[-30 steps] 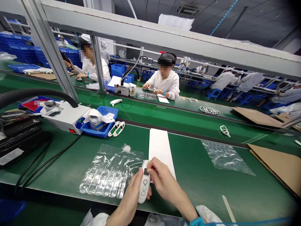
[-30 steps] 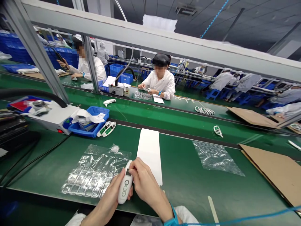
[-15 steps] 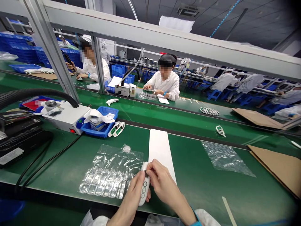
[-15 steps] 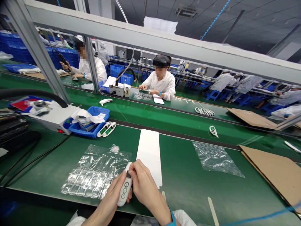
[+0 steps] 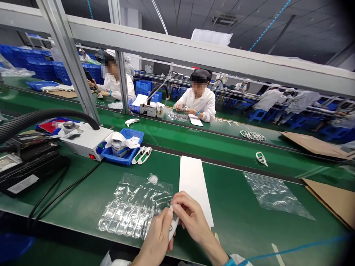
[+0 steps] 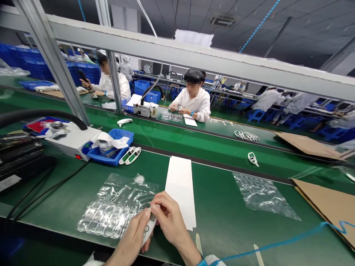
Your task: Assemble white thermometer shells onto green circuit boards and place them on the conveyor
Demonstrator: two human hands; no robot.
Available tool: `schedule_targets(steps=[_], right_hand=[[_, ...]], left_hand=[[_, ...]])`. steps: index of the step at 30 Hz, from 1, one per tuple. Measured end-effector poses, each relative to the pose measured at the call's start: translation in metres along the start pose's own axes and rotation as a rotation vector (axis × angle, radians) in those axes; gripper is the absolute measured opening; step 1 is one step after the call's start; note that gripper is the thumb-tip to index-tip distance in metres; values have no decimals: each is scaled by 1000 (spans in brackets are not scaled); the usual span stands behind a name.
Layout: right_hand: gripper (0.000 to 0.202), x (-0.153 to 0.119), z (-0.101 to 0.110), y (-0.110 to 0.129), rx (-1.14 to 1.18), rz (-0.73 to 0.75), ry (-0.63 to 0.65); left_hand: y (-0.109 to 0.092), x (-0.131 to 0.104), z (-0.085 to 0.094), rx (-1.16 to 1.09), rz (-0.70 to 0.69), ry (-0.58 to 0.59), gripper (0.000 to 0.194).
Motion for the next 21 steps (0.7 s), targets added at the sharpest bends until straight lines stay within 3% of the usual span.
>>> schedule_targets(steps=[3, 5, 8, 11, 15, 18, 21], right_hand=[[27, 6, -3, -5, 107, -59, 50], [27, 11, -8, -6, 139, -96, 163], [30, 25, 1, -10, 114, -114, 253], [38, 54, 47, -26, 52, -115, 63], [43, 100, 139, -46, -49, -60, -309], [45, 118, 195, -56, -145, -20, -526], [35, 117, 221, -71, -255, -23, -641]], left_hand=[[1, -2, 3, 31, 33, 9, 54], [0, -2, 7, 77, 50, 19, 55], [-10, -1, 26, 179, 3, -36, 50], [-25, 3, 58, 266, -44, -125, 57], [-42, 6, 100, 370, -55, -249, 58], [-44, 4, 112, 394, -17, -297, 53], [-34, 1, 109, 388, 33, -253, 50]])
Point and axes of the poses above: each hand's wrist, its own x-axis towards the middle knuckle, its own z-axis out of the back of the hand, y = z × x, the point moved 6 cm from there along x, towards the middle knuckle, and after that the axes turned 11 degrees about y, right-handed, at the moved point
